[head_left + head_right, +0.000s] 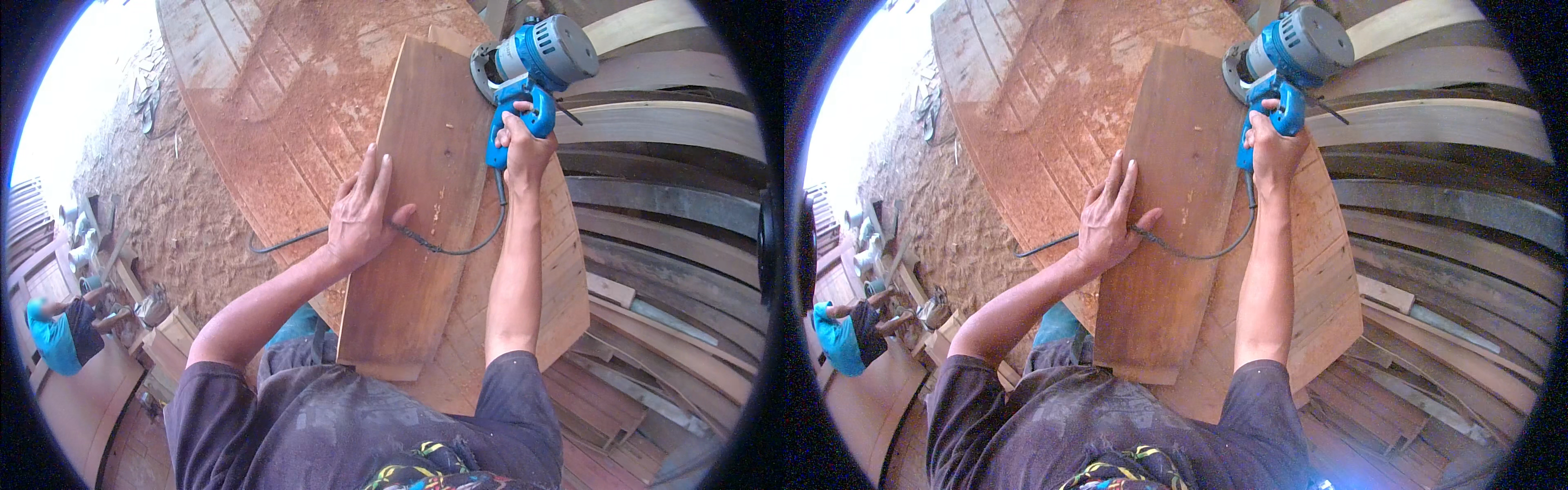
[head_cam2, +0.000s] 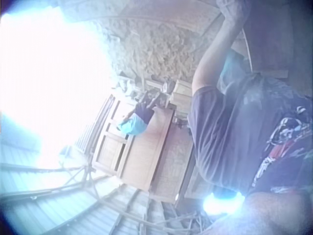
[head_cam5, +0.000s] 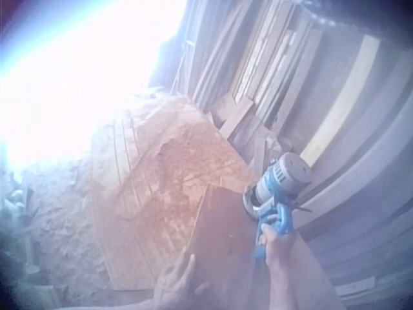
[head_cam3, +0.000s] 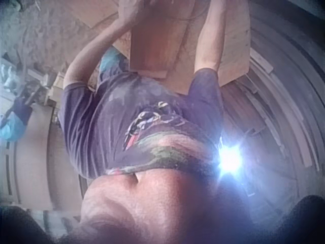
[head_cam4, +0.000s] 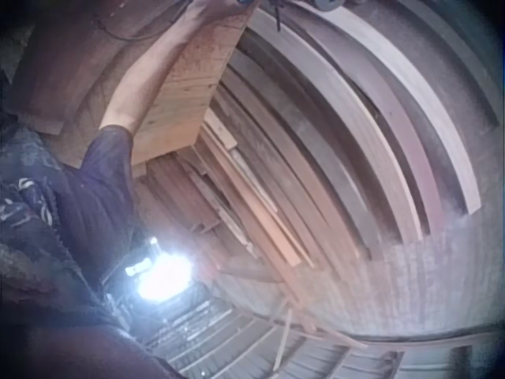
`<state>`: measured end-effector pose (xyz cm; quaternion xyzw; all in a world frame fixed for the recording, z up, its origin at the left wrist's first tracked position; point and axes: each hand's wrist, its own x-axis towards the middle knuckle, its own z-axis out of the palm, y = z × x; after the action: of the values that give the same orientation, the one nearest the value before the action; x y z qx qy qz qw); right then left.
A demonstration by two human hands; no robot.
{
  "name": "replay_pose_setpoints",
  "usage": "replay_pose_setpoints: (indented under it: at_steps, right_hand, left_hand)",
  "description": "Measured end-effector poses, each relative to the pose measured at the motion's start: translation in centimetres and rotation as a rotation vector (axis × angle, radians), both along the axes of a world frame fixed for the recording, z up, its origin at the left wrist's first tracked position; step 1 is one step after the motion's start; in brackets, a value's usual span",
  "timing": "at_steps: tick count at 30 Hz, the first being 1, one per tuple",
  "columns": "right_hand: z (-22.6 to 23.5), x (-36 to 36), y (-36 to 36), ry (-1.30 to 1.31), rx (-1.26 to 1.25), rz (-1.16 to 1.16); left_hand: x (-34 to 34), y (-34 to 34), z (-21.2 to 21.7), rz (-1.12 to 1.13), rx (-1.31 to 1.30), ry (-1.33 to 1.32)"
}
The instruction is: The person uses a handheld electric router to smooth the edges of several wooden planks on a workbench. They repeatedly position the planks, run the router along the edges, and flip the pieces to work on different sides.
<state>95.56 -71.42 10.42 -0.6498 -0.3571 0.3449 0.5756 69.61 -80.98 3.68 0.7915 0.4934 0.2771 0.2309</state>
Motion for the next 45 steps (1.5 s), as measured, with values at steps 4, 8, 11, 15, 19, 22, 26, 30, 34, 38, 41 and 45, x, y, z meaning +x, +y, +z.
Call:
replay_pose_setpoints:
  at_steps: [4,8,11,15,19,22,26,30,34,38,41,45]
  right_hand:
    - [0.2,-0.1,0.8,0.014,-0.002,-0.016]
    - [-0.4,-0.1,1.6,0.005,0.063,-0.054]
    - [-0.5,-0.8,1.6,-0.053,0.064,-0.133]
    - [-0.9,-1.6,1.9,-0.040,0.074,-0.201]
    - [-0.8,-1.5,0.5,0.069,0.096,-0.234]
    - [1.2,-1.4,-2.8,0.194,0.053,-0.204]
    - [3.5,-1.6,-9.5,0.415,0.003,-0.180]
    - [5.1,-2.2,-18.2,0.421,0.008,-0.191]
    - [7.1,-4.7,-25.0,0.403,-0.023,-0.293]
    - [6.6,-4.1,-31.5,0.434,-0.042,-0.275]
    - [7.4,-3.8,-35.8,0.398,-0.048,-0.278]
    - [7.5,-3.7,-39.9,0.432,-0.114,-0.305]
  left_hand:
    - [0.0,0.1,0.2,0.004,-0.010,0.003]
    - [0.0,0.0,0.0,0.007,-0.050,-0.022]
    - [0.0,-0.1,0.0,0.020,-0.069,-0.025]
    - [0.1,0.0,-0.1,0.048,-0.084,-0.043]
    - [0.2,-0.3,-0.5,0.059,-0.080,-0.079]
    - [0.4,0.1,-0.1,0.068,-0.111,-0.085]
    - [0.8,0.6,-0.3,0.072,-0.213,-0.107]
    - [1.5,0.5,-2.1,0.050,-0.076,-0.126]
    - [1.4,0.4,-2.0,0.044,-0.106,-0.113]
    - [1.6,-0.5,-2.0,0.005,-0.016,0.018]
    - [-0.6,-4.9,-0.9,-0.087,0.100,0.100]
    - [-6.3,-11.2,0.8,-0.117,0.068,-0.105]
